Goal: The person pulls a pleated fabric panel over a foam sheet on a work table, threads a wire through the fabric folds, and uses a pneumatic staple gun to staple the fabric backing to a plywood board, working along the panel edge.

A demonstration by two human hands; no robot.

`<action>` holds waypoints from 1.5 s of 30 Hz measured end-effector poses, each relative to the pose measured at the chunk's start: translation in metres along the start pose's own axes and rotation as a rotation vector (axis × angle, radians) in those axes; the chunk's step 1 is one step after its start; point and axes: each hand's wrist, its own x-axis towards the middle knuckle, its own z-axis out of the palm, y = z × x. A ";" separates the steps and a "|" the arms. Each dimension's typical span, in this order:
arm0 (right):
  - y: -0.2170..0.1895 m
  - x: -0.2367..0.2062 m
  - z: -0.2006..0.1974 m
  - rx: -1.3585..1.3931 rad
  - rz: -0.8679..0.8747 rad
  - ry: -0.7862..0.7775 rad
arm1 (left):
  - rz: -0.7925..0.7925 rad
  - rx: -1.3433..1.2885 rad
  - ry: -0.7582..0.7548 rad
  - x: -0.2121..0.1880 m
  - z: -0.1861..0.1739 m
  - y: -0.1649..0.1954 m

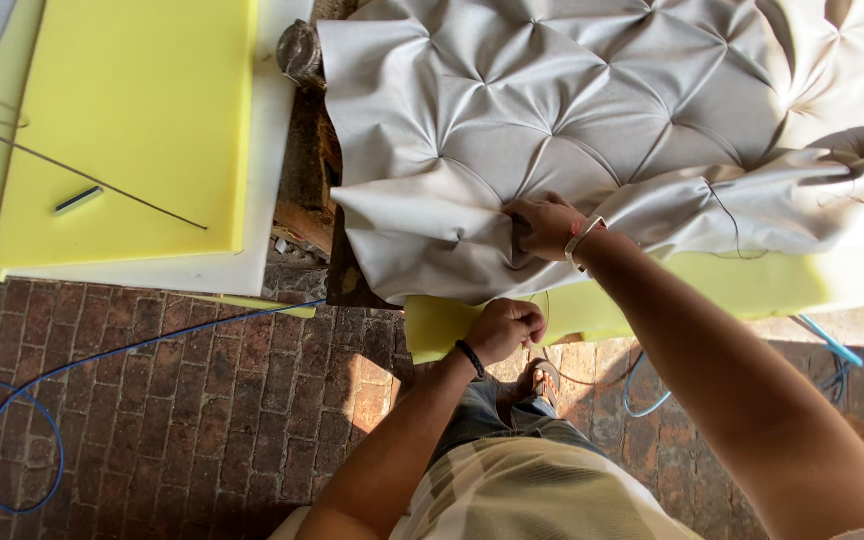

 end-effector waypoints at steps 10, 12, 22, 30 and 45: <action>0.099 -0.219 0.092 0.871 0.388 1.176 | 0.288 0.647 0.217 -0.007 0.022 0.053; 0.118 -0.246 0.107 0.945 0.565 1.324 | 0.355 0.710 0.191 -0.008 0.014 0.084; 0.160 -0.141 0.010 -0.042 0.358 0.632 | 0.748 0.630 0.112 0.039 -0.035 0.311; 0.130 -0.066 -0.070 0.068 0.360 0.134 | 0.849 -0.282 0.175 0.105 -0.098 0.489; -0.074 0.061 -0.181 0.686 -0.209 1.014 | 0.700 -0.568 0.478 0.246 -0.213 0.655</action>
